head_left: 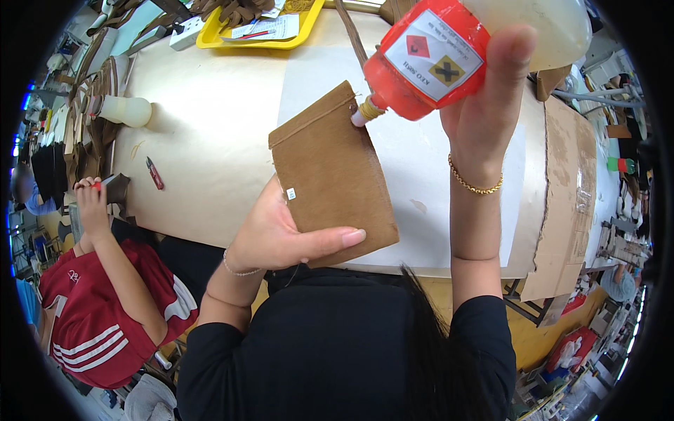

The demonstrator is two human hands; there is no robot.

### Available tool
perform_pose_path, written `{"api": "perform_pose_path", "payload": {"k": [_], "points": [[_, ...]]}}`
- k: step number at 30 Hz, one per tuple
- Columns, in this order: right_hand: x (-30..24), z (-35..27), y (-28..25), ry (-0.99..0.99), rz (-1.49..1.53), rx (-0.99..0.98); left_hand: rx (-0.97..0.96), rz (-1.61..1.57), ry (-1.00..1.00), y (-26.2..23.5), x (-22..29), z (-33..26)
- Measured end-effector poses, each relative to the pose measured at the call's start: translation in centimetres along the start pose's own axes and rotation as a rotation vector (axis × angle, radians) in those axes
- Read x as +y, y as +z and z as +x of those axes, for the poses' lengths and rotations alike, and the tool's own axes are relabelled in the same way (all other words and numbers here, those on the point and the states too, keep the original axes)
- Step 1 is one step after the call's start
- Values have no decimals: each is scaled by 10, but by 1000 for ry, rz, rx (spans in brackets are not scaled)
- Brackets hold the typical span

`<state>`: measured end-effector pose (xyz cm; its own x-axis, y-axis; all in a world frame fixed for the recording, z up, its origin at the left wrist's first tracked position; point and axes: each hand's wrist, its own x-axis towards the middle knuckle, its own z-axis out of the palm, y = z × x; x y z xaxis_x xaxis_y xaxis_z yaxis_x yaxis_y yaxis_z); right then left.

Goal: The person applies glue to the edges of brown leather pieces using a red glue bottle, then sets them aside. They later pick up a bundle of thin leather strips, separate them, and arrange them in parallel rows on the table.

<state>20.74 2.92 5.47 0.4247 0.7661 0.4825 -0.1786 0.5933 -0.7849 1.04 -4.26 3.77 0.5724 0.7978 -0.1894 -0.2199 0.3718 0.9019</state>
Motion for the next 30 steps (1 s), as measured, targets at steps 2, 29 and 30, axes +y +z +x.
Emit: {"api": "perform_pose_path", "payload": {"k": [2,29,30], "points": [[11,1,-35,66,-61,-143,-7,7,7,-1,2,0],[-9,-9,-63,213,-123,47,64,520,58,-47,-32,52],[-9,-7,-63,186,-118,-3,85,532,35,-49,-31,53]]}}
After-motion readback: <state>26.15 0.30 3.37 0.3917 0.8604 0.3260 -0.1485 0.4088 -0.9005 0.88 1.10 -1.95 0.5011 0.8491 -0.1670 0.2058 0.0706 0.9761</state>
